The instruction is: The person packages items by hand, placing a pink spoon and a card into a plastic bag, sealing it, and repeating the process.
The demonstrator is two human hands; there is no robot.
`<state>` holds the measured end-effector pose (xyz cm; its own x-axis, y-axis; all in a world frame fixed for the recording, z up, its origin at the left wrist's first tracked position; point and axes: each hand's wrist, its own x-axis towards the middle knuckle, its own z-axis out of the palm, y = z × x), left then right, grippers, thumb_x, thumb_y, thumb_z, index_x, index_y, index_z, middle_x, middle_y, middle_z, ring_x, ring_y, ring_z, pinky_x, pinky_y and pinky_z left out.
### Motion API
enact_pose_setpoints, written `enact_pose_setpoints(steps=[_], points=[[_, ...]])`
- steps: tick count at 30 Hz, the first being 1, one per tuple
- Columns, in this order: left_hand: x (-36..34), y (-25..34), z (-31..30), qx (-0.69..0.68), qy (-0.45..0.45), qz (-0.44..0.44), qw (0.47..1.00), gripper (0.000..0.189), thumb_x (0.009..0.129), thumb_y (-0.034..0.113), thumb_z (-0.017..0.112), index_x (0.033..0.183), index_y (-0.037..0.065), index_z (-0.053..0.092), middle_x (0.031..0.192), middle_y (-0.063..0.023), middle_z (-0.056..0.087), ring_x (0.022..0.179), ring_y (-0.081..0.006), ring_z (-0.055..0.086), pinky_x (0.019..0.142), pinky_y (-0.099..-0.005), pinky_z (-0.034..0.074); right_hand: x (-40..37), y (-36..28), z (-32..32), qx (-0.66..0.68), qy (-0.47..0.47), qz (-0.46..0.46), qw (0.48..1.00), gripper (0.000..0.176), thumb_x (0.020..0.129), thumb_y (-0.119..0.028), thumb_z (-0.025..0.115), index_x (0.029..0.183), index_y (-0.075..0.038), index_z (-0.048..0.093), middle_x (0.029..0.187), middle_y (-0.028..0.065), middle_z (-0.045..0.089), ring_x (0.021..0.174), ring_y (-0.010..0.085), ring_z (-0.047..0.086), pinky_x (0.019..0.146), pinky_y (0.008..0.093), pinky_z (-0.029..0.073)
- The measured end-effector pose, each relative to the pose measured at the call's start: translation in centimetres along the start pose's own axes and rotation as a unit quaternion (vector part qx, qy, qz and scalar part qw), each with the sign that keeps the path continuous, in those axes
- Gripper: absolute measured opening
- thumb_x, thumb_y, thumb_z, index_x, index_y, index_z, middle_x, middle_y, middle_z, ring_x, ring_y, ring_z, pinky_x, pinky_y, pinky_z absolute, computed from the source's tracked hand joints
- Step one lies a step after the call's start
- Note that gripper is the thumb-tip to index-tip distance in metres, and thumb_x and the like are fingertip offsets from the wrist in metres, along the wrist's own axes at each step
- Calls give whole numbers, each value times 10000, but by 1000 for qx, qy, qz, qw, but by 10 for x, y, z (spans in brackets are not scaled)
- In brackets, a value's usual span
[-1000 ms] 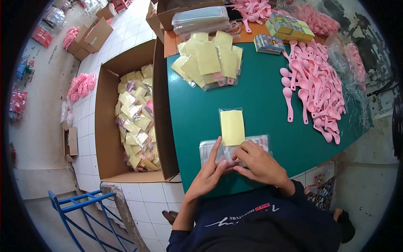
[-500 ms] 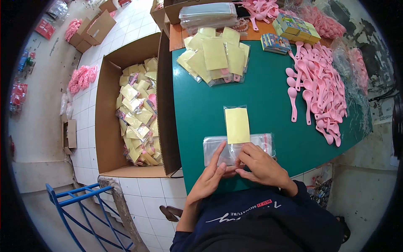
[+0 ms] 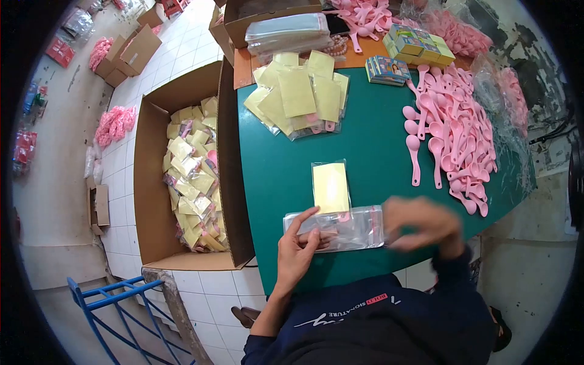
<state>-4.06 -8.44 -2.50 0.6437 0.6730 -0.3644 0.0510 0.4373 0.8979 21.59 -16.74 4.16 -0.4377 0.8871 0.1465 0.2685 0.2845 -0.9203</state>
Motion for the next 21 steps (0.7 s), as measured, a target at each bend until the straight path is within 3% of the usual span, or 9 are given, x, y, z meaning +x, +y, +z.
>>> enact_pose_setpoints(steps=[1,3,6,9,10,13,16,18,21], points=[[0,0,-2,4,-17,4,1000,316,952,59,454,1262,3,474,926,-146,675,883,-145,641,778,-269,540,-18,3,-38,22,24,-41,999,173,763,-79,678,893,-38,573,826,85,581,756,221,533,705,333,430],[0,-3,-5,28,-38,7,999,281,960,64,437,1218,-21,509,943,-144,672,904,-158,642,785,-271,539,-79,-3,-105,19,325,126,937,166,836,-197,614,873,-38,585,858,87,603,794,205,593,641,363,457],[1,-8,-7,46,-46,3,998,264,971,75,416,1172,-45,537,1000,-150,659,937,-168,635,799,-268,534,-135,14,-135,-263,359,343,827,214,853,-153,563,1016,-15,550,994,136,594,892,261,585,716,383,457],[-1,-8,0,-3,-46,1,999,260,973,79,412,1152,-57,542,1061,-160,641,990,-172,617,836,-267,516,-158,31,-164,-524,332,504,601,313,870,-108,512,1160,9,515,1130,185,586,991,317,576,791,404,457],[-4,-6,1,-9,-47,2,999,256,972,77,414,1145,-60,544,1074,-164,635,1007,-174,610,854,-268,506,-117,28,-117,-499,382,232,743,410,805,-101,621,1189,-11,508,1220,165,529,995,299,570,827,389,450],[-13,2,4,-30,-58,16,998,249,968,69,420,1139,-63,543,1095,-165,628,1042,-178,594,900,-274,477,-16,-1,16,-123,257,134,949,612,640,-126,802,1168,-74,498,1181,163,461,970,221,519,766,335,491],[-17,12,0,4,-88,56,995,259,965,63,418,1172,-58,519,1114,-174,621,1047,-177,590,913,-274,460,23,11,79,-219,290,124,923,495,652,-60,781,1091,-75,552,1095,152,481,903,212,548,691,306,494],[-21,12,-7,68,-117,74,988,273,967,60,408,1203,-46,496,1115,-178,621,1049,-174,587,901,-273,466,23,35,86,-165,334,106,922,369,668,-21,752,997,-64,589,1062,134,488,869,208,556,704,306,489],[-16,23,-17,-49,-133,-9,990,333,960,52,409,1289,1,407,1038,-182,650,917,-199,647,784,-264,508,17,39,83,-109,348,112,924,266,692,21,723,930,-44,624,997,114,494,884,189,556,728,294,485]])
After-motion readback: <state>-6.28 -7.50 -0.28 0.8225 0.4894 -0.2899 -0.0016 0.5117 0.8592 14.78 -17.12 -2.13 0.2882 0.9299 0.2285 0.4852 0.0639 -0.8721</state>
